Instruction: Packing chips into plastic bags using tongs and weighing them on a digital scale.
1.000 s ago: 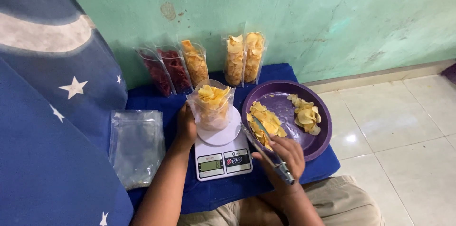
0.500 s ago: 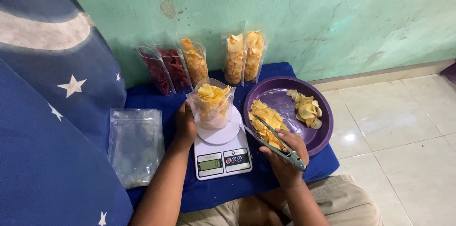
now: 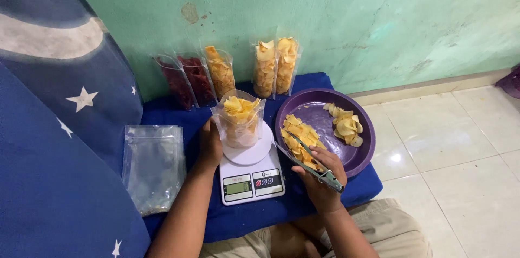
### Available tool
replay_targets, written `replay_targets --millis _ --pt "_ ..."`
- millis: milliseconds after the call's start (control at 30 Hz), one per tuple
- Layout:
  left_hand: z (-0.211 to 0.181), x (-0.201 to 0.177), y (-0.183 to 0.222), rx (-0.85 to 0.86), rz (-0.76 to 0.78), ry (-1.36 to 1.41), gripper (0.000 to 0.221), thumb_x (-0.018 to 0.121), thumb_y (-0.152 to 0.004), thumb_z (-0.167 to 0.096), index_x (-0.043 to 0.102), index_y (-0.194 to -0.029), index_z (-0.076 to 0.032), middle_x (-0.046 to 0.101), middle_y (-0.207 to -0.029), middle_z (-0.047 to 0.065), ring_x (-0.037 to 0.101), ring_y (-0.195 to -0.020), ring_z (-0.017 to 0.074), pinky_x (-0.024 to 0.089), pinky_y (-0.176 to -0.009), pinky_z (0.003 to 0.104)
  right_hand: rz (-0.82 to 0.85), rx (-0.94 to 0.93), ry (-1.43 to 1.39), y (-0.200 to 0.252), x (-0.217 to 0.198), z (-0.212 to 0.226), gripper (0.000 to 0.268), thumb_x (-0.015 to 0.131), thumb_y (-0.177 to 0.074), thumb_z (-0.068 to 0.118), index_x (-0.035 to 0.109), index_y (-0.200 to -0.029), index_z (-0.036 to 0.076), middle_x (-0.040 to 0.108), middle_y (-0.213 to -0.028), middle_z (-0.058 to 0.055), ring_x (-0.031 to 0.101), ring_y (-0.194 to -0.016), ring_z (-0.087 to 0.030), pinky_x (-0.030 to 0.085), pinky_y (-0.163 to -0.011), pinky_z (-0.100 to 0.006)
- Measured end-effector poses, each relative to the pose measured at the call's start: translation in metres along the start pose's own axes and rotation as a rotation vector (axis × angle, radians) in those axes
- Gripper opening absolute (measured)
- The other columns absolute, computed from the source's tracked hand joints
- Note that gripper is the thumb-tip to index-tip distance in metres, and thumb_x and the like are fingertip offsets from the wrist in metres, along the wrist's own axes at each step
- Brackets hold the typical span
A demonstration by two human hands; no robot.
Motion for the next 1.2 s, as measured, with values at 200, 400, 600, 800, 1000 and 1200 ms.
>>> replay_targets --millis 200,400,600,800,1000,1200 --pt "-0.01 0.0 0.0 0.008 -0.015 -0.091 0.084 0.033 -0.095 -0.07 0.064 -0.126 0.001 0.074 -0.109 0.019 0.067 -0.093 0.0263 0.051 -0.086 0.037 0.004 0.005 0.012 -0.001 0.001 0.001 0.056 0.089 -0.074 0.03 0.06 -0.115 0.009 0.072 -0.115 -0.012 0.072 -0.108 -0.025 0.06 -0.097 -0.037" --pt "-0.004 -0.003 -0.001 0.087 -0.023 -0.035 0.089 0.033 -0.093 -0.077 0.064 -0.119 0.002 0.071 -0.106 0.016 0.063 -0.092 0.0233 0.048 -0.087 0.035 0.001 -0.008 -0.023 0.0 0.0 0.001 0.056 0.092 -0.072 0.024 0.06 -0.115 0.007 0.072 -0.115 -0.011 0.073 -0.107 -0.026 0.06 -0.096 -0.037" --pt "-0.044 0.004 0.008 0.283 0.103 0.134 0.108 0.034 -0.09 -0.088 0.055 -0.136 0.007 0.065 -0.127 0.023 0.062 -0.113 0.0286 0.046 -0.101 0.04 0.015 -0.033 0.022 -0.002 0.001 0.005 0.056 0.09 -0.074 0.031 0.061 -0.116 0.01 0.073 -0.114 -0.01 0.073 -0.104 -0.023 0.06 -0.095 -0.035" --pt "-0.057 0.004 0.012 0.322 0.074 -0.082 0.093 0.052 -0.08 -0.085 0.065 -0.112 0.002 0.066 -0.103 0.014 0.062 -0.09 0.0251 0.049 -0.084 0.038 -0.006 -0.005 0.0 0.001 0.002 0.003 0.056 0.092 -0.07 0.028 0.061 -0.113 0.009 0.073 -0.113 -0.009 0.073 -0.105 -0.024 0.06 -0.096 -0.036" --pt "-0.06 0.006 0.013 0.307 0.055 -0.077 0.077 0.063 -0.08 -0.072 0.068 -0.106 0.001 0.068 -0.092 0.012 0.064 -0.08 0.0231 0.051 -0.077 0.036 -0.006 -0.018 0.046 -0.002 0.003 0.004 0.055 0.091 -0.072 0.031 0.061 -0.112 0.009 0.073 -0.11 -0.009 0.074 -0.102 -0.024 0.061 -0.094 -0.036" --pt "-0.063 0.008 0.015 0.375 0.082 -0.15 0.084 0.06 -0.08 -0.076 0.068 -0.109 0.003 0.07 -0.098 0.016 0.068 -0.083 0.0269 0.053 -0.078 0.038 0.015 -0.021 0.017 -0.002 0.003 0.004 0.055 0.09 -0.074 0.03 0.059 -0.115 0.009 0.072 -0.114 -0.01 0.073 -0.105 -0.026 0.06 -0.095 -0.037"
Point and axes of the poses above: each hand's wrist, its own y-axis away from the middle knuckle, its own x-axis out of the palm, z = x × y, the point moved 6 cm from there along -y, towards the middle knuckle
